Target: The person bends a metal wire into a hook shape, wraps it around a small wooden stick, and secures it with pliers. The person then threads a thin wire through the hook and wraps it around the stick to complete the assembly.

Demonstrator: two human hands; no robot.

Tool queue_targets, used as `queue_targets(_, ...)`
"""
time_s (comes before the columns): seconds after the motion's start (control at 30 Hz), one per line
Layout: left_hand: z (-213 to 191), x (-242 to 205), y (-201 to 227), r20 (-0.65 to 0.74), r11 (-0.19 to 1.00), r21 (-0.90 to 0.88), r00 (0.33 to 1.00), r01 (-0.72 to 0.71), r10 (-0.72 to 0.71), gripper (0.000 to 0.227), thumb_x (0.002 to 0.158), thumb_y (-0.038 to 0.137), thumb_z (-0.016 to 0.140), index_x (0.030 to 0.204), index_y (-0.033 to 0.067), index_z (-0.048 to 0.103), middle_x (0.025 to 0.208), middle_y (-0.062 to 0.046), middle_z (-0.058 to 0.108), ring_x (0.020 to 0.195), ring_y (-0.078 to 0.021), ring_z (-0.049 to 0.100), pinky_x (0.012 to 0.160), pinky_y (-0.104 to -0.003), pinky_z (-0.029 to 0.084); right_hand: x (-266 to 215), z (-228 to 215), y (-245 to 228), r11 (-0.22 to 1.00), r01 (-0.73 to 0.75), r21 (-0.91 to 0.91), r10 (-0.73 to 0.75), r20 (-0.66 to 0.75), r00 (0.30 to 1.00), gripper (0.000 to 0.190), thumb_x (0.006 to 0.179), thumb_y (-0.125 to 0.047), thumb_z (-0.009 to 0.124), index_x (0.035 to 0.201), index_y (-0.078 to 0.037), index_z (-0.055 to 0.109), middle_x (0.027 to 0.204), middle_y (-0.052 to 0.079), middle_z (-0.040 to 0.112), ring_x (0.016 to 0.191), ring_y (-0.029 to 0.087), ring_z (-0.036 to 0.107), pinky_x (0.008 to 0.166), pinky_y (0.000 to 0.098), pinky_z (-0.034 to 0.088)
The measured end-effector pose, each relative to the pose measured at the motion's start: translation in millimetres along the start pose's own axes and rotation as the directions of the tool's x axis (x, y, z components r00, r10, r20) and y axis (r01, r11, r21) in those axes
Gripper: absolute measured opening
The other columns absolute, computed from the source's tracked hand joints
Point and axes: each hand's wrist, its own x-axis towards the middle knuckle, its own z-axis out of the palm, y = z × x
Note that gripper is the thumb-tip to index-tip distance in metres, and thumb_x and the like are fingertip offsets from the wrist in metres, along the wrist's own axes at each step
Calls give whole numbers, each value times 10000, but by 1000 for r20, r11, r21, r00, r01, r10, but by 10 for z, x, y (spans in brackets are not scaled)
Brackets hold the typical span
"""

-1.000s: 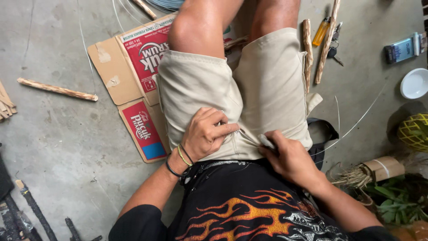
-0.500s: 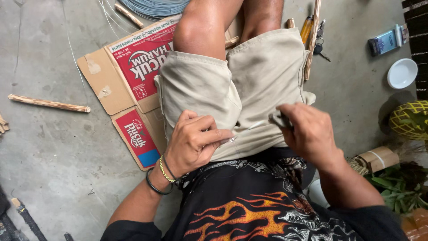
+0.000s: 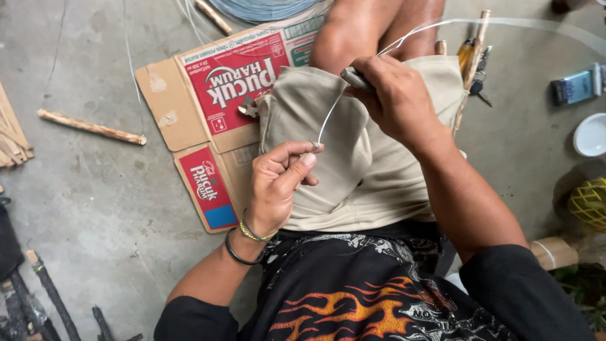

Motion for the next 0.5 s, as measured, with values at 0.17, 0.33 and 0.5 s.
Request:
queue_targets(0.17,-57,10,-126,-37,1000,6,999,-1,1,229,991,103,671,1162,-38,728,744,36,633,650,-32,532,614,-204,447,-178,145,-119,993,-25,119,41,-135,990,324,935,-10,739,1195,25,550,1184,249,636,947,359,649,794,410,544)
queue_targets(0.33,-141,18,-128,-54,966,244,994,-84,100,213,1009,94,668,1185,-8,731,685,79,532,627,8,436,568,-186,368,-782,180,-241,294,-510,808,691,189,697,246,1062,-159,609,1242,-63,473,891,82,667,726,142,657,652,277,539)
queue_targets(0.5,-117,28,-53,-60,943,299,984,-144,169,186,1020,58,675,1183,-10,734,666,103,474,603,19,347,520,-210,272,-1259,133,-455,20,-747,665,654,556,513,367,1040,-159,576,1362,-16,474,944,64,617,686,136,590,601,289,507)
